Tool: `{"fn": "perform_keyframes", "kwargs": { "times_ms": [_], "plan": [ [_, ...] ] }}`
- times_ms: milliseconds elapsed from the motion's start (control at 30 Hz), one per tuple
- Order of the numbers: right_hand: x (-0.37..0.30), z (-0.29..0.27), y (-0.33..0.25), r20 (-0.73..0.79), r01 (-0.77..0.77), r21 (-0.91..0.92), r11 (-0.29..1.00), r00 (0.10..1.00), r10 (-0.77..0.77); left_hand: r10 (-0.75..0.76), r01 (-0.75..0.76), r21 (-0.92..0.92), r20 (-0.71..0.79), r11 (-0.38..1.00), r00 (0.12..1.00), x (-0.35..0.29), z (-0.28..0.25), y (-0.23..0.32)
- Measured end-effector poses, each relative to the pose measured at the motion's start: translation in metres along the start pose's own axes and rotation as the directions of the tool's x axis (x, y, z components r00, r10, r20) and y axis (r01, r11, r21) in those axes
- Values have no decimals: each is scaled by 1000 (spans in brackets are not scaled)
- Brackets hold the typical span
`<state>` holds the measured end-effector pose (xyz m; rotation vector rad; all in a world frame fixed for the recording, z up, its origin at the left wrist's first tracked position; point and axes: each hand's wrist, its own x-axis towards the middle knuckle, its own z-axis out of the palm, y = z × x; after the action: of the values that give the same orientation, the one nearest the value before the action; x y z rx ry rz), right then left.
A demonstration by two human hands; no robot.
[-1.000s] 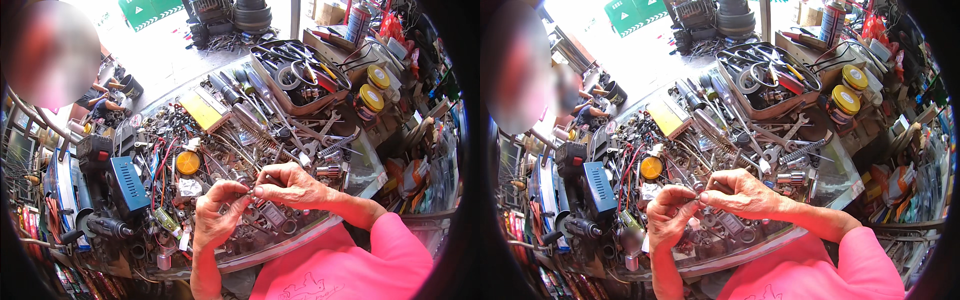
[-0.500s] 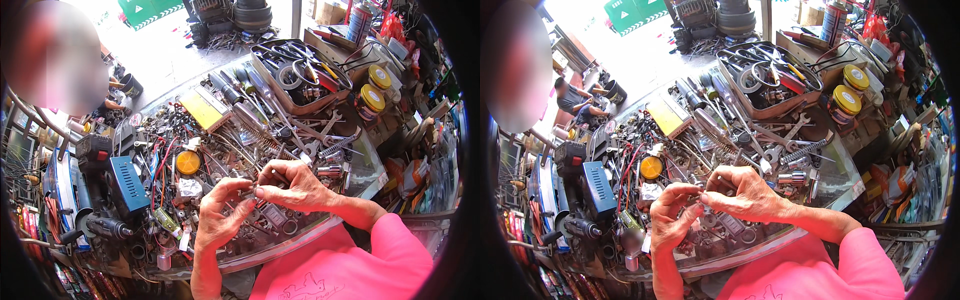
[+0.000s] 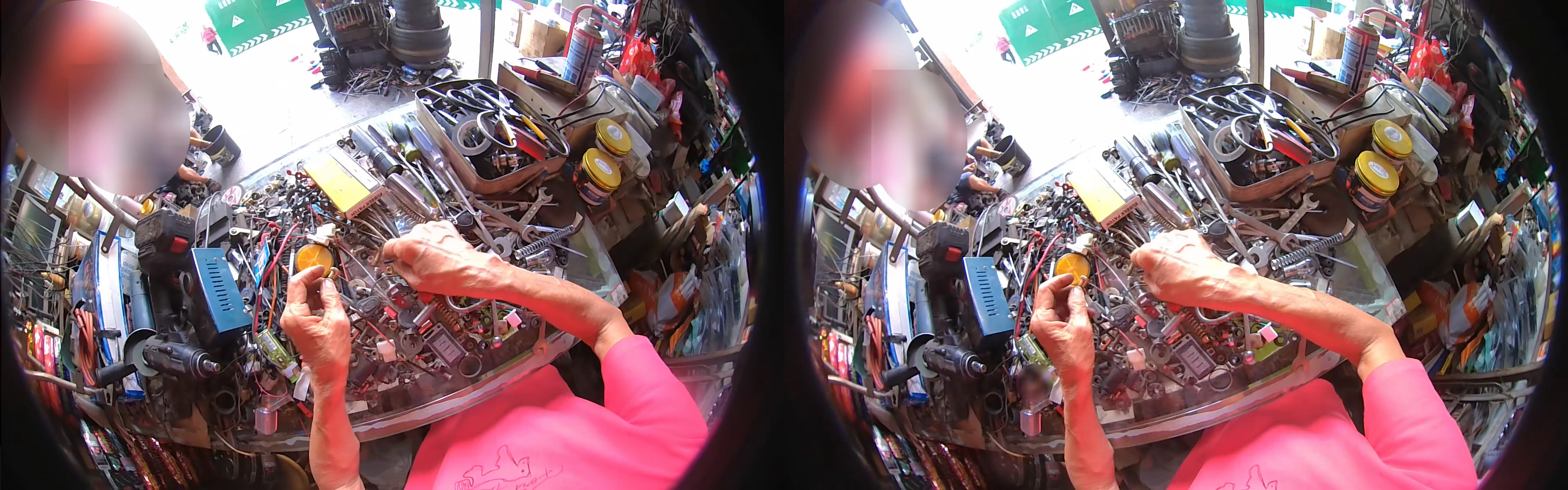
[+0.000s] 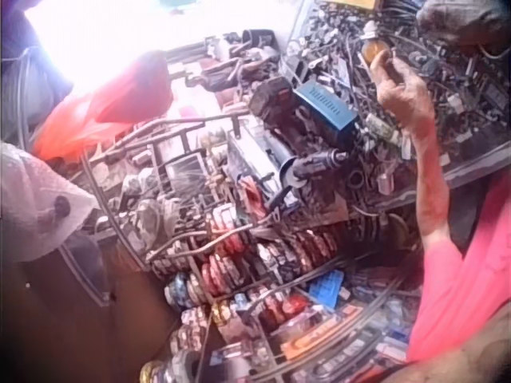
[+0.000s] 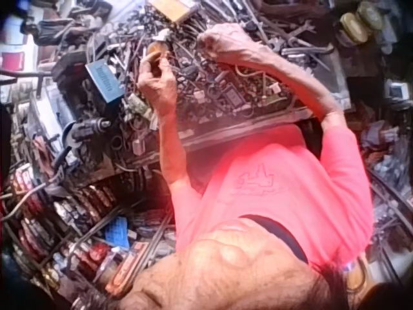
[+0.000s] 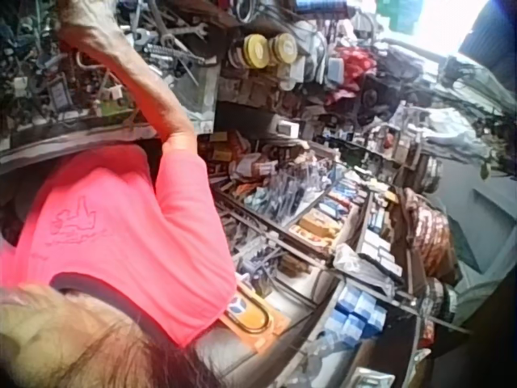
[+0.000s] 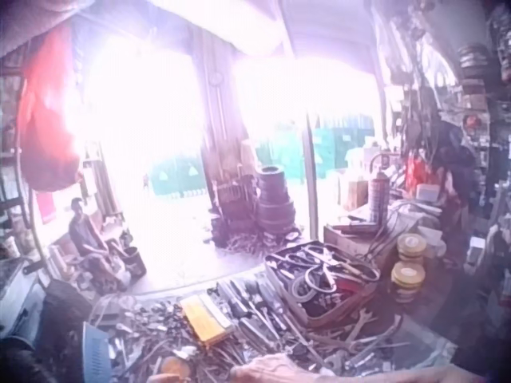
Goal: The person assembles small mechanical components on a cluttered workbench. They pick up a spring and a metal rod, insert the rod into the spring, and then attach a small cylindrical part to the assembly. The person continues to manipulate and connect additional small parts by hand.
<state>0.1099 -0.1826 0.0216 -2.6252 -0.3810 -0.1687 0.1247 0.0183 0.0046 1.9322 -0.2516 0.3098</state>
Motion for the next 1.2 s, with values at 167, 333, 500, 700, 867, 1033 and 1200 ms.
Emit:
{"fn": "perform_keyframes", "kwargs": {
  "times_ms": [167,333,500,700,867,1033,1200],
  "plan": [
    [10,-1,-4,231,12,-153,988,973,24,258,-246,380,19,892,966,1,5,0],
    [10,-3,-9,213,12,-158,987,977,22,308,-301,362,41,882,951,-1,4,-2],
    [10,-1,-6,184,17,-138,990,983,9,274,-284,230,74,931,959,-2,2,5],
    [11,1,-15,0,-10,323,946,1000,10,11,25,-231,150,973,989,-7,2,11],
    [18,0,-12,148,-108,674,731,989,10,-22,118,-454,212,883,977,-4,-2,15],
    [22,-16,-19,227,-90,504,859,973,-31,-74,177,-424,248,888,966,-4,-4,16],
    [20,-23,-20,231,-108,553,826,973,-27,-154,284,-420,316,862,936,-4,-3,17]
  ]
}}
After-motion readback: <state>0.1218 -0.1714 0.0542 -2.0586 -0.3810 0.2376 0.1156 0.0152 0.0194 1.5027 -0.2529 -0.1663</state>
